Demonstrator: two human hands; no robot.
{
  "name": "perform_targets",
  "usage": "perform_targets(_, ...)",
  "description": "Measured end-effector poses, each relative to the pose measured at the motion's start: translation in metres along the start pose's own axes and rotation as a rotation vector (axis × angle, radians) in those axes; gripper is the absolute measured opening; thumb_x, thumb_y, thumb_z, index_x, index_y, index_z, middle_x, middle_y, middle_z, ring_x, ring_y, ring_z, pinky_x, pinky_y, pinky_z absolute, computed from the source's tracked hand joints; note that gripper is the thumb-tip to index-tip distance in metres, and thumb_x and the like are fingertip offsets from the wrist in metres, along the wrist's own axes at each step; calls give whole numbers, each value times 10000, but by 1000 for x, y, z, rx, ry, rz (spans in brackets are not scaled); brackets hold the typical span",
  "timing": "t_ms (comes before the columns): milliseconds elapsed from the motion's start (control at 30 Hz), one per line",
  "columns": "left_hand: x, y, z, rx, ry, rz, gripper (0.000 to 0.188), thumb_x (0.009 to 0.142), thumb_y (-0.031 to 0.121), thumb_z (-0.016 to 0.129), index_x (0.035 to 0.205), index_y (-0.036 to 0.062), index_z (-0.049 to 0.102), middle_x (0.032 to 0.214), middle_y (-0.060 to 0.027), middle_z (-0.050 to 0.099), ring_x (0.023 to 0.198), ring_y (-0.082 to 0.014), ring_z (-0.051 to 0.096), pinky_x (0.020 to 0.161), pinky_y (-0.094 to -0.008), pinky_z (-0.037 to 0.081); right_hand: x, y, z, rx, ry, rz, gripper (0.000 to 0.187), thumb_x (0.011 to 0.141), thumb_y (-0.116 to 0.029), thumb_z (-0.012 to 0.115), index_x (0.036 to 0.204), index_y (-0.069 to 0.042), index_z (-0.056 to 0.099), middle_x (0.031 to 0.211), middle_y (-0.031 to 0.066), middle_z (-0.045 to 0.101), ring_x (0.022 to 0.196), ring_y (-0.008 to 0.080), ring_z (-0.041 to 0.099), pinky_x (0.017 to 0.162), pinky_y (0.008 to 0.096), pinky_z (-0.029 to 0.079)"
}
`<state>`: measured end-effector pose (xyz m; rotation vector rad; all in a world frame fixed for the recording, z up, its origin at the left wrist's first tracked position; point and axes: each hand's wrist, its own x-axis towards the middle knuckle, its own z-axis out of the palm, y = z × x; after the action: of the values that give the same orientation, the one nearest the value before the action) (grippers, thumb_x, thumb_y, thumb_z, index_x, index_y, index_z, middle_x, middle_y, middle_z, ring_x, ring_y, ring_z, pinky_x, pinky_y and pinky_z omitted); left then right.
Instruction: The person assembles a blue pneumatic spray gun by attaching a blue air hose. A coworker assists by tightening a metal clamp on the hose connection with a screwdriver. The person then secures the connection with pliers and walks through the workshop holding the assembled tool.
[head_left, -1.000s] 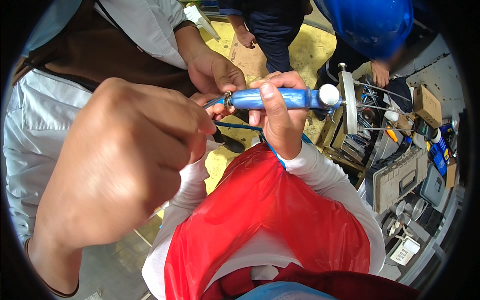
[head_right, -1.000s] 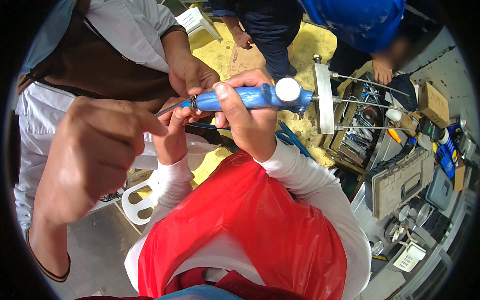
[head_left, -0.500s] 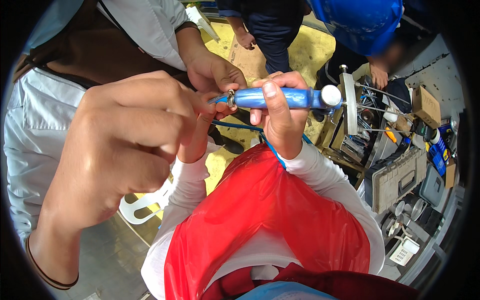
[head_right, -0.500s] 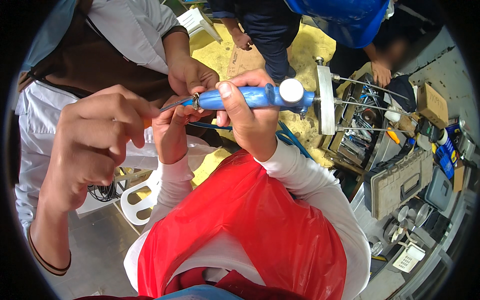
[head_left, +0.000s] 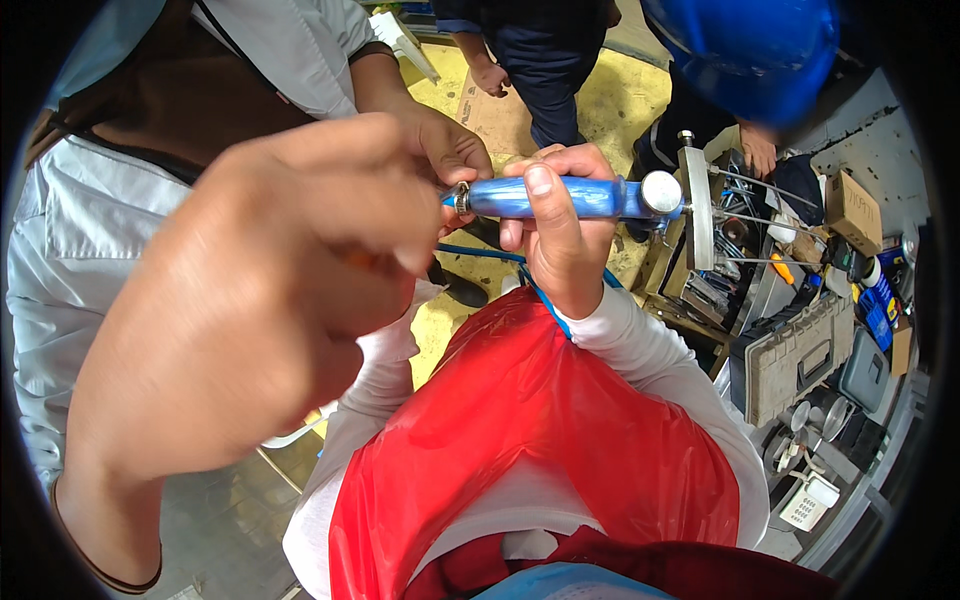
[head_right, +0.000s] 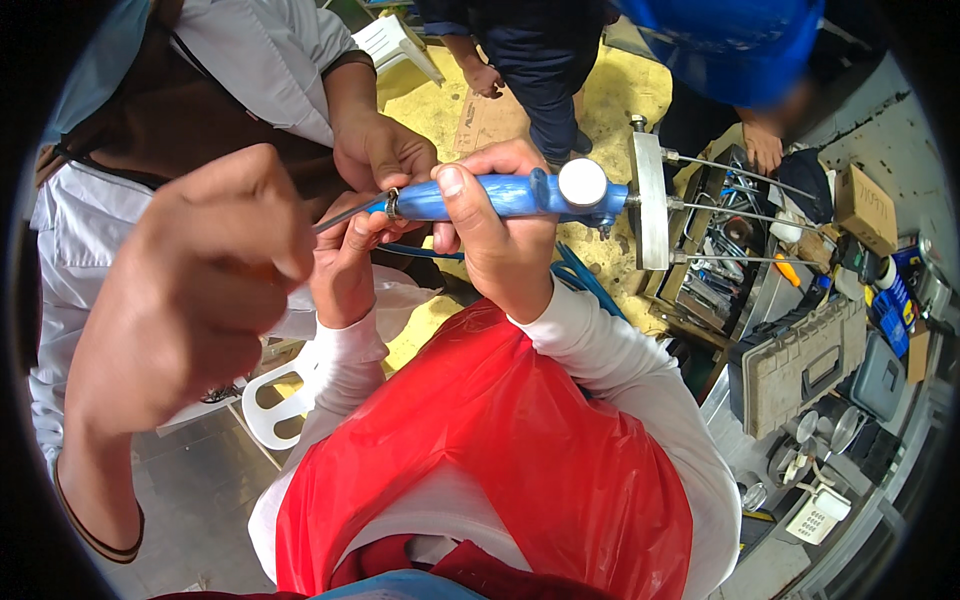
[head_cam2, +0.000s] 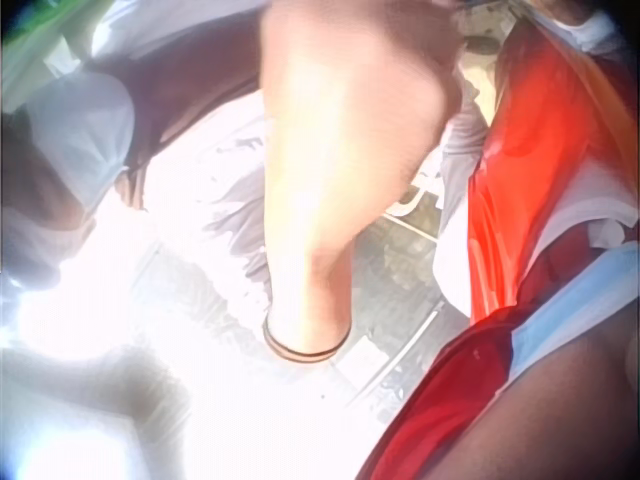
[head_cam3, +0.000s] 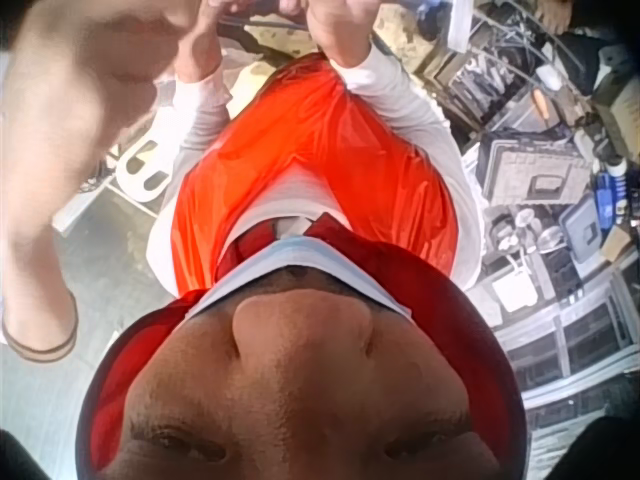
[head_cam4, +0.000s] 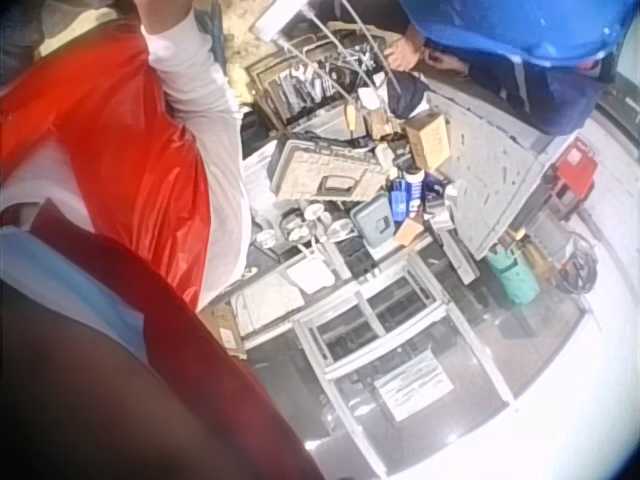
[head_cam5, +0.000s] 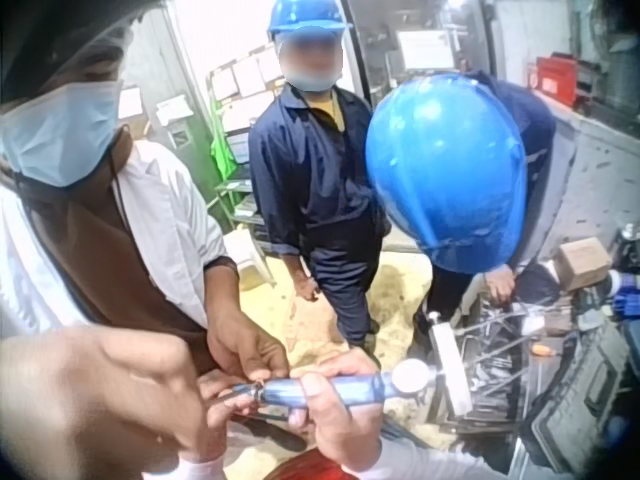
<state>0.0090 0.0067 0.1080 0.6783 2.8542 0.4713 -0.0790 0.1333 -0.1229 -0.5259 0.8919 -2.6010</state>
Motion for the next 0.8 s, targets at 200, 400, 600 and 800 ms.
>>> perform_targets(200,-16,11,-4,-261,69,-48,250,502,187,647,569,1,494,640,-72,546,691,-260,634,705,-383,592,-6,0,8,47,-75,44,159,1003,-73,665,1030,-6,523,849,131,672,565,114,609,517,258,509)
perform_targets(400,-9,25,10,-4,44,-69,290,482,210,633,549,-33,489,630,-96,528,721,-263,635,650,-343,566,-6,2,6,31,-85,47,163,1006,-79,664,1037,-9,521,850,128,671,565,112,603,523,256,509)
perform_targets(600,-5,13,-10,-169,-10,-80,248,565,151,671,568,-25,496,642,-59,537,705,-229,624,709,-349,597,-3,1,3,40,-48,37,173,1007,-81,665,1047,-11,512,859,130,676,564,114,601,524,255,508)
perform_targets(800,-6,7,-5,-60,-51,29,152,600,43,631,605,-53,514,672,-78,548,711,-239,630,690,-329,578,-4,-1,6,36,-31,51,170,1007,-75,663,1050,-11,512,862,130,677,565,112,603,521,255,509)
